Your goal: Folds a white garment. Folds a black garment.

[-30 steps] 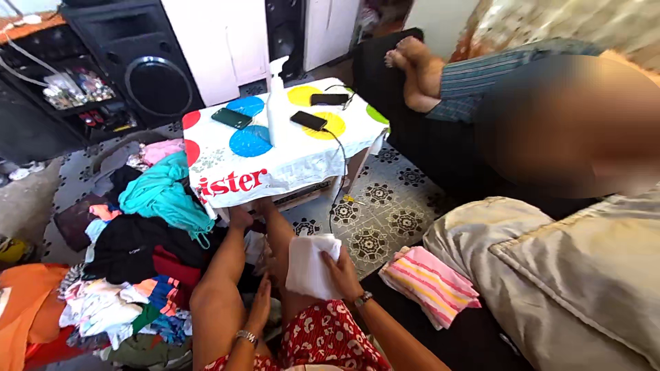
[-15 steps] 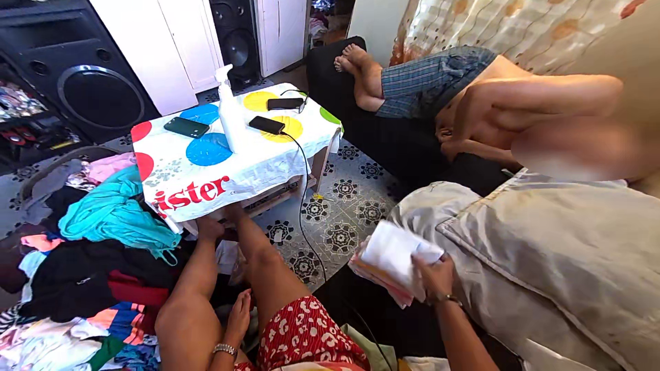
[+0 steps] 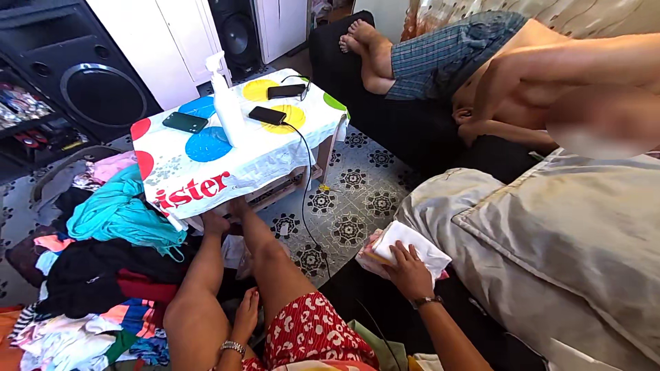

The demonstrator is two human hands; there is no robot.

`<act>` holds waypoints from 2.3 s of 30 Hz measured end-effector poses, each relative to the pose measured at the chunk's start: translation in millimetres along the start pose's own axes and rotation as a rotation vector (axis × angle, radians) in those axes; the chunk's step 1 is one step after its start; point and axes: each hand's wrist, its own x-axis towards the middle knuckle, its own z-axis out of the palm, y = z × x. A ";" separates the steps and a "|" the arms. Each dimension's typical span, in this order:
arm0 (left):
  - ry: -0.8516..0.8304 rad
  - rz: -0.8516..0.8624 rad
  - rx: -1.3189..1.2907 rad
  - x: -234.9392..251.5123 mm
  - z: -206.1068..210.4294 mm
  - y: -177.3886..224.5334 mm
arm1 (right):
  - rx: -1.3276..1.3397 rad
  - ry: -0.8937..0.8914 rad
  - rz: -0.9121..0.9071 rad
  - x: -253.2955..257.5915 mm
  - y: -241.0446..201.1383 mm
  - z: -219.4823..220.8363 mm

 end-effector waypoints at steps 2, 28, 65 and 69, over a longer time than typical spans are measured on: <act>-0.008 -0.001 -0.007 -1.6 -1.3 0.6 | -0.029 -0.156 0.094 7.3 -13.1 -29.0; -0.146 -0.028 -0.057 2.0 -0.1 1.3 | -0.295 -0.414 0.218 -53.2 -31.9 -6.9; -0.204 0.005 0.045 -18.2 -37.9 -0.7 | 0.021 -0.445 -0.156 38.0 -76.7 -62.3; -0.181 0.057 -0.017 -18.7 -42.6 0.1 | 0.117 -0.455 -0.448 23.0 -154.5 -21.4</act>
